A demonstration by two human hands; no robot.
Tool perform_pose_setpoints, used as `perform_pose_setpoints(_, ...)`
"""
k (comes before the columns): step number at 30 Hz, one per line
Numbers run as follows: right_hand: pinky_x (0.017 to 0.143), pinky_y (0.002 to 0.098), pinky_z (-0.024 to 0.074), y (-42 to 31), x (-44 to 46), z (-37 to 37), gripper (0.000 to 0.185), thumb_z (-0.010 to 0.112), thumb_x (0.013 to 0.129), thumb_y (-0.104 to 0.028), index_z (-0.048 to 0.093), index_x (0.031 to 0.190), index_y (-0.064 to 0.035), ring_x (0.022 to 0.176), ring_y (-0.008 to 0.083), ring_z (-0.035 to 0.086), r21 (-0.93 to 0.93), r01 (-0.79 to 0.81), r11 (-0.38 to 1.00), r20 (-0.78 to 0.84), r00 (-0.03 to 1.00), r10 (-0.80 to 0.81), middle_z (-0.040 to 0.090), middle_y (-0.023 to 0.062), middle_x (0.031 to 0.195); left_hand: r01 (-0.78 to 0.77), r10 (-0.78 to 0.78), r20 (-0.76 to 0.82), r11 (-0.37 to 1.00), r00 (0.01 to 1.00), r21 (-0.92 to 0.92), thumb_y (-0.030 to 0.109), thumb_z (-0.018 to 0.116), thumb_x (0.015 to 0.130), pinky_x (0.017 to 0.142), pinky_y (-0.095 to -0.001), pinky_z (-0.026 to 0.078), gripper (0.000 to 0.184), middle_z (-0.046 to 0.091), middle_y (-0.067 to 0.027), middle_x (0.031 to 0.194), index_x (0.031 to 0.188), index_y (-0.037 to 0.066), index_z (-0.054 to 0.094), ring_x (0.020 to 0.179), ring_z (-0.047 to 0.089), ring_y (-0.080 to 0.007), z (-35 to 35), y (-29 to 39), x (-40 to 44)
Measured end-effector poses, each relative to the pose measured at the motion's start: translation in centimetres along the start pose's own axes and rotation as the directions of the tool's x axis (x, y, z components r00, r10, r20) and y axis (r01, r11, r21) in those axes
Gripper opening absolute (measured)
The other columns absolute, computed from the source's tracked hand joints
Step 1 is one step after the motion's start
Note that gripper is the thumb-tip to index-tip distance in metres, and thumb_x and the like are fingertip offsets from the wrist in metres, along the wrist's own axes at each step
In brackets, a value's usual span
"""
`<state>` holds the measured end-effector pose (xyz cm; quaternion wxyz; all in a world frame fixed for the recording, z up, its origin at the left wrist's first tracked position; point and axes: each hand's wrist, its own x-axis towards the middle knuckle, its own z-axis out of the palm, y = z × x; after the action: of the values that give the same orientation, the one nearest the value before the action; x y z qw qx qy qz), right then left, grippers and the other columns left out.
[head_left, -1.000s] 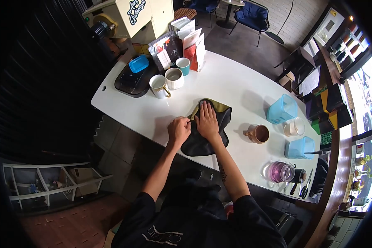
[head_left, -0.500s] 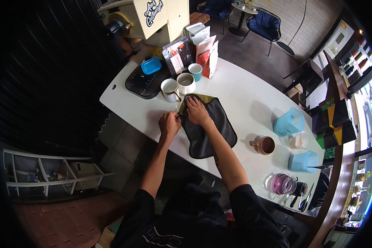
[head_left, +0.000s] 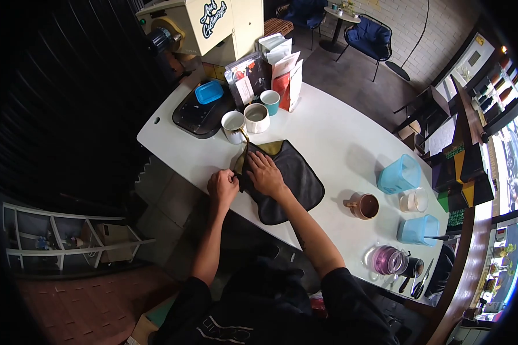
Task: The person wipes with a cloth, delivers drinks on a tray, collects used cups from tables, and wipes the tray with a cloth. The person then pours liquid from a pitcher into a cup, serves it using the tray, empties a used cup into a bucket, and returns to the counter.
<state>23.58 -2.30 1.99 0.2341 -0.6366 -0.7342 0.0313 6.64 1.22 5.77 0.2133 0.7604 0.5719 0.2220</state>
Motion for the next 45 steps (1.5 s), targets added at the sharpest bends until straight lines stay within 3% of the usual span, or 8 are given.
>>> perform_pose_setpoints(3, 0.113, 0.0433, 0.0276, 0.3, 0.8, 0.2, 0.058, 0.051, 0.093, -0.034, 0.042, 0.139, 0.0015, 0.138, 0.0302, 0.036, -0.099, -0.047, 0.994, -0.054, 0.998, 0.041, 0.04, 0.0152, 0.148, -0.038, 0.038, -0.03, 0.999, 0.999, 0.017, 0.015, 0.067, 0.074, 0.069, -0.0464, 0.05, 0.008, 0.064, -0.0098, 0.075, 0.078, 0.008, 0.065, 0.076, 0.062, -0.0345, 1.3, 0.2, 1.4)
perform_pose_setpoints(12, 0.113, 0.0412, 0.0281, 5.4, 3.0, -1.6, 0.069, 0.053, 0.092, -0.042, 0.037, 0.143, 0.0012, 0.139, 0.0285, 0.034, -0.136, -0.194, 0.972, -0.004, 0.981, 0.195, 0.037, 0.0151, 0.15, -0.18, 0.201, -0.239, 0.978, 0.95, 0.105, 0.01, 0.065, 0.078, 0.072, -0.0463, 0.051, 0.009, 0.068, -0.0121, 0.087, 0.086, 0.006, 0.066, 0.082, 0.065, -0.0345, 6.0, 3.4, 4.7)
perform_pose_setpoints(18, 0.113, 0.041, 0.0289, 8.6, 0.6, -3.5, 0.067, 0.052, 0.093, -0.04, 0.037, 0.142, 0.0021, 0.139, 0.03, 0.034, -0.197, -0.325, 0.925, -0.034, 0.945, 0.325, 0.037, 0.0164, 0.149, -0.307, 0.314, -0.188, 0.95, 0.931, 0.066, 0.008, 0.063, 0.08, 0.071, -0.0469, 0.051, 0.006, 0.066, -0.0142, 0.085, 0.086, 0.006, 0.063, 0.08, 0.065, -0.0352, 8.0, 6.7, 5.2)
perform_pose_setpoints(23, 0.113, 0.0423, 0.0289, 8.5, -3.2, -4.1, 0.065, 0.049, 0.095, -0.04, 0.037, 0.142, 0.0038, 0.138, 0.0333, 0.035, -0.216, -0.39, 0.895, -0.115, 0.92, 0.374, 0.037, 0.02, 0.148, -0.399, 0.423, -0.114, 0.898, 0.899, 0.183, 0.007, 0.06, 0.081, 0.068, -0.0439, 0.052, 0.002, 0.065, -0.0121, 0.08, 0.079, 0.006, 0.061, 0.077, 0.066, -0.0331, 9.4, 8.8, 4.6)
perform_pose_setpoints(29, 0.109, 0.0435, 0.0337, 5.3, -8.1, -5.1, 0.06, 0.055, 0.092, -0.03, 0.041, 0.138, 0.0063, 0.135, 0.0342, 0.038, -0.205, -0.411, 0.888, -0.25, 0.9, 0.358, 0.04, 0.0206, 0.146, -0.542, 0.552, -0.08, 0.832, 0.83, 0.119, 0.008, 0.06, 0.082, 0.065, -0.0433, 0.052, 0.006, 0.063, -0.0111, 0.077, 0.076, 0.006, 0.06, 0.073, 0.065, -0.0324, 8.8, 9.6, 1.5)
perform_pose_setpoints(34, 0.11, 0.0438, 0.0319, 1.5, -12.0, -5.6, 0.057, 0.052, 0.093, -0.028, 0.042, 0.137, 0.0066, 0.136, 0.0346, 0.038, -0.181, -0.448, 0.875, -0.273, 0.878, 0.393, 0.04, 0.0211, 0.146, -0.607, 0.606, -0.034, 0.795, 0.795, -0.024, 0.008, 0.061, 0.081, 0.064, -0.0435, 0.051, 0.005, 0.061, -0.0112, 0.075, 0.077, 0.005, 0.06, 0.073, 0.064, -0.033, 7.5, 9.2, -3.7)
perform_pose_setpoints(39, 0.108, 0.045, 0.0345, -3.3, -15.4, -5.7, 0.057, 0.056, 0.089, -0.021, 0.042, 0.136, 0.0082, 0.135, 0.0364, 0.038, -0.192, -0.448, 0.873, -0.237, 0.885, 0.402, 0.039, 0.0224, 0.146, -0.566, 0.573, 0.106, 0.82, 0.813, -0.091, 0.008, 0.064, 0.078, 0.067, -0.0421, 0.051, 0.011, 0.065, -0.0122, 0.08, 0.087, 0.003, 0.069, 0.074, 0.064, -0.0335, 4.7, 8.2, -8.1)
perform_pose_setpoints(45, 0.11, 0.0464, 0.031, -8.6, -16.8, -5.3, 0.059, 0.055, 0.088, -0.019, 0.039, 0.139, 0.0074, 0.137, 0.0383, 0.034, -0.144, -0.431, 0.891, -0.141, 0.9, 0.413, 0.035, 0.0223, 0.148, -0.448, 0.473, 0.1, 0.872, 0.876, -0.198, 0.006, 0.065, 0.077, 0.063, -0.0411, 0.051, 0.011, 0.063, -0.0109, 0.074, 0.087, 0.003, 0.069, 0.069, 0.063, -0.0318, 2.2, 4.3, -12.1)
